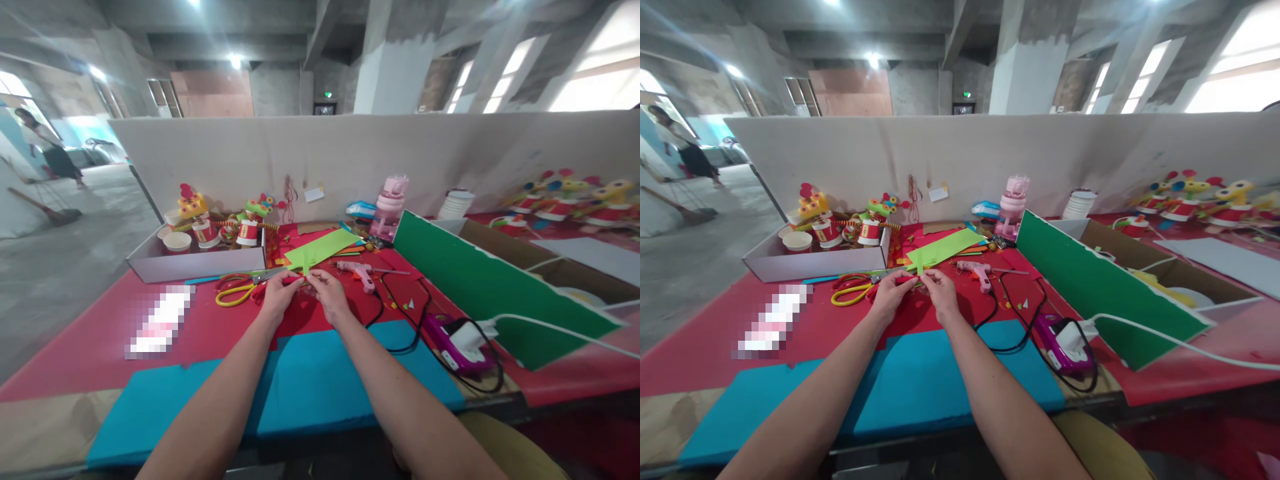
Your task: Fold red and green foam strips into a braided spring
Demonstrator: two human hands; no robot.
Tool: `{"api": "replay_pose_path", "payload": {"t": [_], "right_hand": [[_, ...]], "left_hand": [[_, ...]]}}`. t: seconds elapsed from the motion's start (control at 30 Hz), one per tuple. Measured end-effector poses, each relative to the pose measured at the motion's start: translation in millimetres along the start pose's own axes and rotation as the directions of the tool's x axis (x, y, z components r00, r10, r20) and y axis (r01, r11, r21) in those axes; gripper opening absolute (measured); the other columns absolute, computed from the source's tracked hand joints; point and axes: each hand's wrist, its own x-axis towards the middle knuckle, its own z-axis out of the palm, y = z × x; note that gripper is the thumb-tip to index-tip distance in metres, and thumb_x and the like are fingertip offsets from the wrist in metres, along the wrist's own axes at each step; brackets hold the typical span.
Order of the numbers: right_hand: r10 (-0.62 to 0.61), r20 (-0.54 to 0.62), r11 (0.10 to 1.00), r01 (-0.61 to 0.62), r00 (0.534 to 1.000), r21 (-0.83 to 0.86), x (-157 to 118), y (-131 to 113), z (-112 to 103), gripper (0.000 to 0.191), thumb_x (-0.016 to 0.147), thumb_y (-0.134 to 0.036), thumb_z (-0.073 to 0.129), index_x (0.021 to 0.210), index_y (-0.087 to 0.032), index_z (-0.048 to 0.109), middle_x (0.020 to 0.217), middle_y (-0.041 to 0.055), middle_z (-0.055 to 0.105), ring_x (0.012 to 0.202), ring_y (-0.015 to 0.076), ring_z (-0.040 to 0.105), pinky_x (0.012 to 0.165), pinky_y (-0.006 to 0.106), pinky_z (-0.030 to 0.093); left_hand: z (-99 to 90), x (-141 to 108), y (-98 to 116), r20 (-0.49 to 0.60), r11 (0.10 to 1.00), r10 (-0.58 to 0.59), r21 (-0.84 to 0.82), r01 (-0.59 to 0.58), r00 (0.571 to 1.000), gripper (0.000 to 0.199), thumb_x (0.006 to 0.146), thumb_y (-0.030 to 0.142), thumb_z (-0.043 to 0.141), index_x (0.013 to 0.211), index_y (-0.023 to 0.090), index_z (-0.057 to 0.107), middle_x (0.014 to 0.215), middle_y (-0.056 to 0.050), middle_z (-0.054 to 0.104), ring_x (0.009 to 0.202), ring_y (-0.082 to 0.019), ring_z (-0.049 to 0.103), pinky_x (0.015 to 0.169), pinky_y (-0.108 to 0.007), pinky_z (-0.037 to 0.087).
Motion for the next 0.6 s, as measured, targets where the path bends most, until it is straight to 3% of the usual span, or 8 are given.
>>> {"api": "replay_pose_path", "payload": {"t": [0.3,0.6], "right_hand": [[-0.012,-0.002,1.0,0.011,1.0,-0.024,-0.5,-1.0,0.3,0.037,0.055,-0.045,0.077,0.079,-0.021,0.065,0.068,-0.0027,0.063,0.061,0.0125,0.059,0.066,0.028,0.05],[-0.118,0.021,0.989,0.12,0.993,-0.091,0.4,-2.9,1.6,0.033,0.059,-0.046,0.074,0.078,-0.02,0.065,0.069,-0.0014,0.064,0.063,0.0135,0.058,0.067,0.028,0.05]], "left_hand": [[-0.1,-0.4,1.5,0.009,1.0,0.003,0.006,-0.003,1.0,0.027,0.062,0.036,0.076,0.071,0.016,0.062,0.053,0.003,0.057,0.05,-0.009,0.049,0.052,-0.02,0.036],[-0.7,2.3,-4.0,0.028,0.991,-0.075,-0.108,0.077,0.997,0.035,0.058,0.038,0.08,0.076,0.015,0.061,0.057,0.002,0.06,0.05,-0.009,0.052,0.052,-0.021,0.04]]}}
